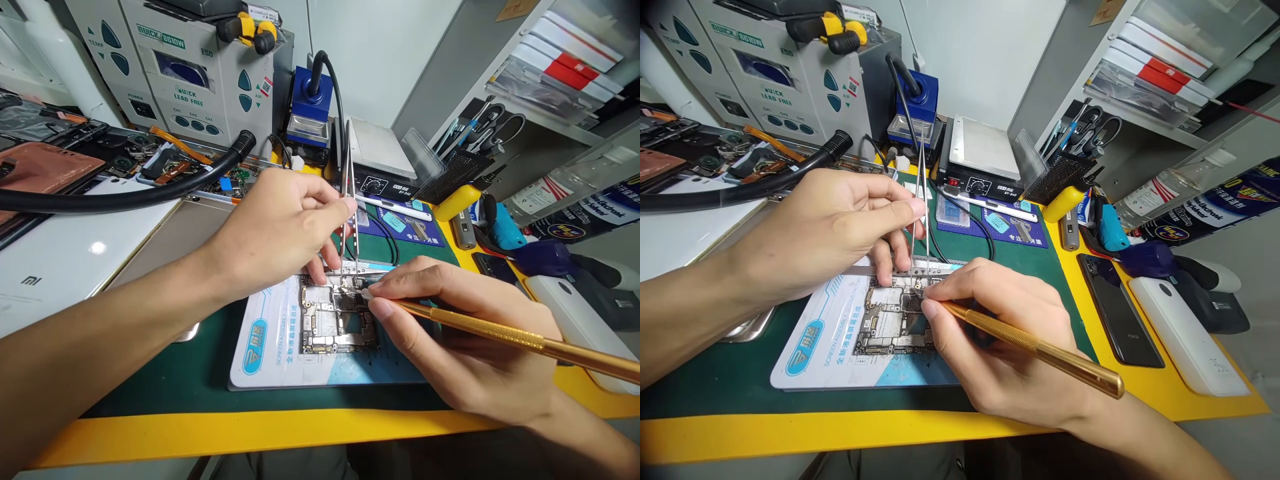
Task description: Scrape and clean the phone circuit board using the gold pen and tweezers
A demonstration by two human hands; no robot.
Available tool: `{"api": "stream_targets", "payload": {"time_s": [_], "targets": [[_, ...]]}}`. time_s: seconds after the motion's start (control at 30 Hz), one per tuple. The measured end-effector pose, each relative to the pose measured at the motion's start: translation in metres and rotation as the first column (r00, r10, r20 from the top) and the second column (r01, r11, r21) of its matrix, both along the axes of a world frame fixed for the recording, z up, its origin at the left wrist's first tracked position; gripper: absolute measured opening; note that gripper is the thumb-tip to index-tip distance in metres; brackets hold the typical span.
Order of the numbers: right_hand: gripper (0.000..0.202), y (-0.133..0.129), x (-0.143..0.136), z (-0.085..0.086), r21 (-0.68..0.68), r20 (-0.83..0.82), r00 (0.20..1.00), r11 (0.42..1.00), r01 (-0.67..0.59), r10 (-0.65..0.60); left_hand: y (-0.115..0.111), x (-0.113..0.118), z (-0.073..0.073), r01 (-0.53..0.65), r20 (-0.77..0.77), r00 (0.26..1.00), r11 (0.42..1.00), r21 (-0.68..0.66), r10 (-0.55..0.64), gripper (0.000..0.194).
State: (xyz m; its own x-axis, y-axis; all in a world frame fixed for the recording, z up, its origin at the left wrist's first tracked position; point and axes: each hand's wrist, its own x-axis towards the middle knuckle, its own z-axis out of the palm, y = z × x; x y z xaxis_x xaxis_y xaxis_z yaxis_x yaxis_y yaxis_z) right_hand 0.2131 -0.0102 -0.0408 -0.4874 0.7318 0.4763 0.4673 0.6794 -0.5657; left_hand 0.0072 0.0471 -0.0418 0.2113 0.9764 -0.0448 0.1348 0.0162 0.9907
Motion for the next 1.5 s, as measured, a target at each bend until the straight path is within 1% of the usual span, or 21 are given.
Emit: {"api": "stream_targets", "payload": {"time_s": [0.13, 0.33, 0.5, 0.67, 0.8, 0.87, 0.93, 0.97, 1.03, 1.1, 1.17, 1.27, 1.33, 1.43, 1.5], "targets": [[0.019, 0.001, 0.0, 0.0, -0.02, 0.03, 0.999, 1.0, -0.022, 0.023, 0.001, 0.0, 0.0, -0.006, -0.01, 1.0, 1.0, -0.003, 0.006, 0.024], [0.025, 0.002, -0.002, 0.002, 0.04, 0.041, 0.998, 0.998, -0.046, 0.044, 0.001, 0.0, 0.0, -0.016, -0.031, 0.999, 1.0, 0.012, 0.016, 0.025], [0.025, 0.002, -0.002, 0.004, 0.067, 0.069, 0.996, 0.996, -0.066, 0.061, 0.001, 0.002, 0.0, -0.028, -0.033, 0.999, 0.999, 0.019, 0.029, 0.026], [0.025, 0.002, -0.004, 0.006, 0.1, 0.068, 0.997, 0.994, -0.05, 0.043, 0.0, 0.002, 0.001, -0.032, -0.043, 0.999, 0.999, 0.024, 0.033, 0.023], [0.025, 0.001, -0.005, 0.008, 0.113, 0.1, 0.993, 0.991, -0.067, 0.055, -0.001, 0.002, 0.001, -0.039, -0.009, 0.999, 0.999, 0.033, 0.039, 0.02], [0.024, 0.001, -0.005, 0.007, 0.119, 0.096, 0.994, 0.991, -0.068, 0.057, -0.002, 0.002, 0.001, -0.045, 0.008, 0.999, 0.999, 0.029, 0.045, 0.019], [0.022, 0.0, -0.005, 0.007, 0.118, 0.052, 0.997, 0.991, -0.058, 0.052, -0.002, 0.003, 0.002, -0.06, 0.006, 0.998, 0.998, 0.029, 0.06, 0.018], [0.021, -0.001, -0.004, 0.007, 0.101, 0.02, 0.999, 0.994, -0.044, 0.042, -0.002, 0.002, 0.002, -0.07, 0.003, 0.998, 0.997, 0.032, 0.07, 0.019], [0.018, -0.001, -0.003, 0.006, 0.036, -0.03, 0.999, 0.999, 0.015, -0.014, -0.004, 0.002, 0.003, -0.089, -0.001, 0.996, 0.995, 0.048, 0.09, 0.02], [0.016, 0.0, -0.001, 0.007, -0.054, -0.054, 0.994, 0.994, 0.093, -0.096, -0.005, 0.001, 0.004, -0.104, 0.003, 0.995, 0.992, 0.072, 0.104, 0.021], [0.015, 0.002, 0.0, 0.006, -0.158, -0.095, 0.983, 0.977, 0.143, -0.159, -0.007, 0.001, 0.004, -0.109, 0.009, 0.994, 0.99, 0.094, 0.109, 0.021], [0.011, 0.005, 0.001, 0.005, -0.359, -0.194, 0.96, 0.925, 0.123, -0.203, -0.008, 0.002, 0.004, -0.112, 0.02, 0.994, 0.988, 0.103, 0.11, 0.021], [0.009, 0.007, 0.002, 0.003, -0.457, -0.246, 0.944, 0.885, 0.087, -0.22, -0.008, 0.003, 0.003, -0.108, 0.027, 0.994, 0.989, 0.099, 0.106, 0.022], [0.008, 0.009, 0.002, 0.001, -0.525, -0.298, 0.924, 0.849, 0.051, -0.24, -0.007, 0.004, 0.002, -0.105, 0.032, 0.994, 0.99, 0.099, 0.103, 0.023], [0.008, 0.01, 0.001, 0.001, -0.54, -0.298, 0.92, 0.839, 0.058, -0.256, -0.006, 0.004, 0.002, -0.109, 0.027, 0.994, 0.989, 0.101, 0.107, 0.023]]}}
